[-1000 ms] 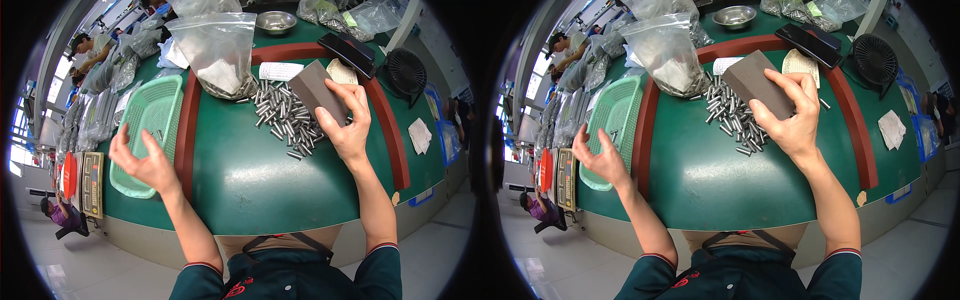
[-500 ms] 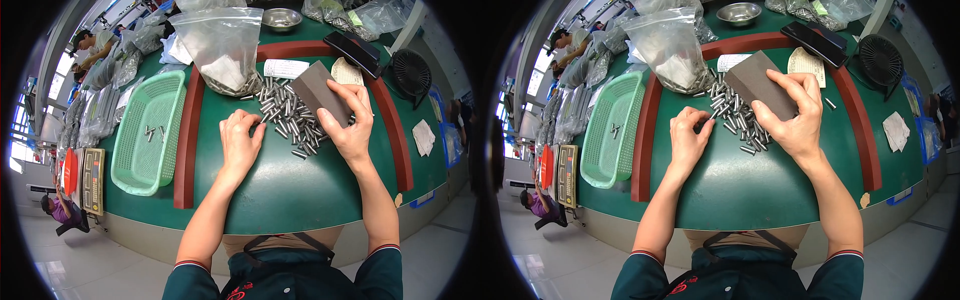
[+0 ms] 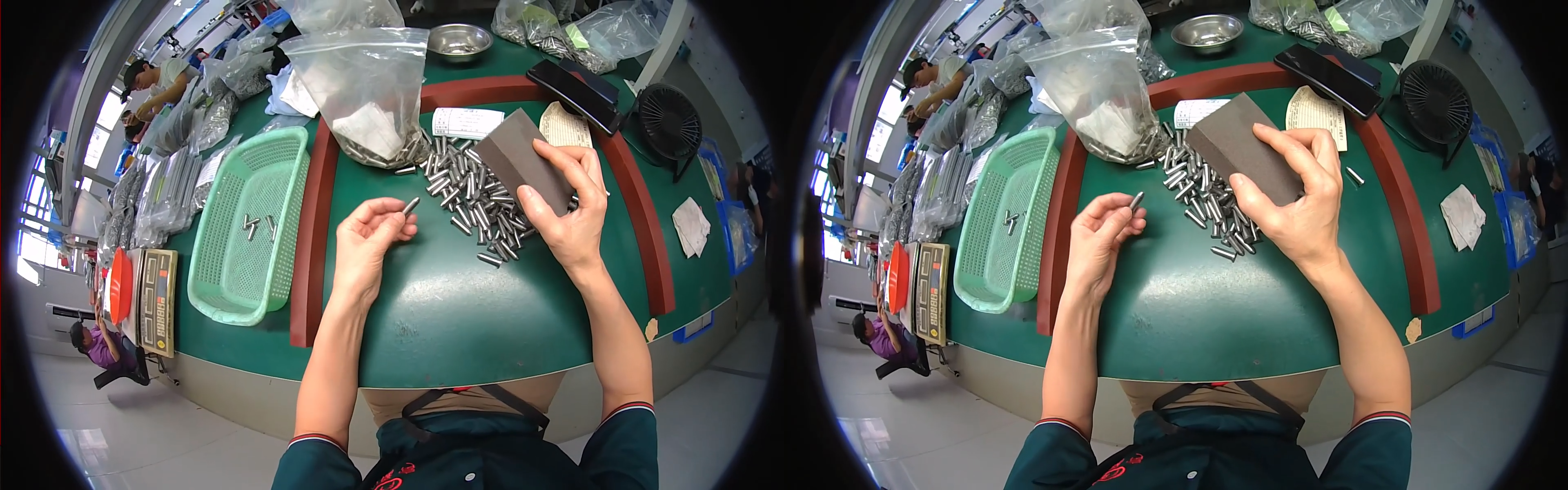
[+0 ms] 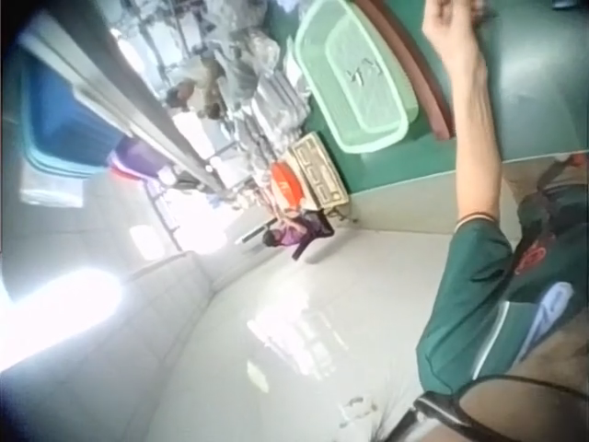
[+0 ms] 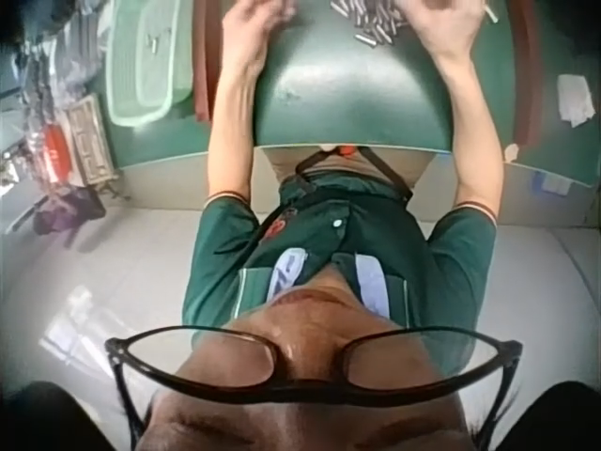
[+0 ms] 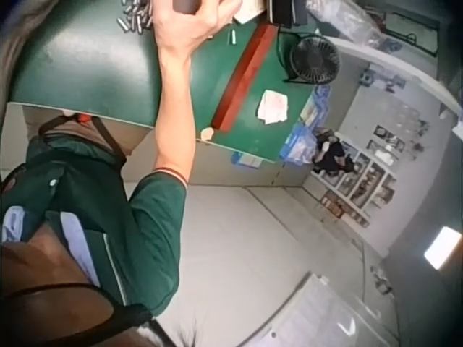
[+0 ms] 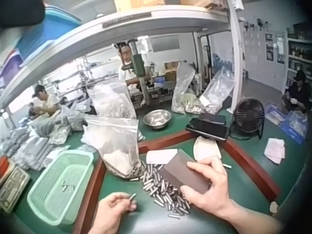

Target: Sanding small cylindrical metal parts using a sanding block at a workbench.

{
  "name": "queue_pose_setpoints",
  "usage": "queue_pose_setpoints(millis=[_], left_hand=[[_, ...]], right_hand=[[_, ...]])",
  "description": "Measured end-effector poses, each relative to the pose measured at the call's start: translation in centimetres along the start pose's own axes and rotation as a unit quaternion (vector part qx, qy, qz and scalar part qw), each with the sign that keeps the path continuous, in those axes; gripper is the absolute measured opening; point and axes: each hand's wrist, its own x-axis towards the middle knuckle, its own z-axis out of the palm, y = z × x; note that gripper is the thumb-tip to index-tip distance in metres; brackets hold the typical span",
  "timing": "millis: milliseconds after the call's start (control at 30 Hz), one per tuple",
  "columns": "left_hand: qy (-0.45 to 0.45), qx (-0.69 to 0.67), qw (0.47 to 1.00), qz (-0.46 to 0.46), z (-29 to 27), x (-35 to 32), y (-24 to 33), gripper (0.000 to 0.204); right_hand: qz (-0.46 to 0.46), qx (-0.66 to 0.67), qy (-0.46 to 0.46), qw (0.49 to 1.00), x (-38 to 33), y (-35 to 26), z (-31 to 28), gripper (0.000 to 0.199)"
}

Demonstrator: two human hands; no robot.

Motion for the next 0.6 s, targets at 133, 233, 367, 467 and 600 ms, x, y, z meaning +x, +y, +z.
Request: queue_pose_setpoints(millis=[133,233,367,467,600], left_hand=[[-0.052,-0.21,0.97,-0.115,-1.4,-0.1,-0.4,0.021],[-0.062,-0.243,0.96,-0.123,-1.7,0.0,-0.7,0.022],[-0.094,-0.272,0.948,-0.135,-1.8,0.2,-0.8,0.024],[-0.108,-0.291,0.937,-0.16,-2.0,0.1,-1.1,0.027],[-0.107,-0.283,0.938,-0.168,-1.4,-0.1,-1.0,0.027]], right_hand=[[-0.003,-0.002,-0.004,1.0,-0.1,0.0,0.0,0.048],[0.003,-0.004,-0.007,1.0,-0.1,0.0,0.2,0.047],[-0.004,-0.01,-0.006,1.0,0.0,0.1,0.1,0.047],[-0.001,-0.002,-0.008,1.0,0.0,0.1,0.2,0.048],[-0.002,-0.011,-0.016,1.0,-0.2,0.2,0.3,0.049]])
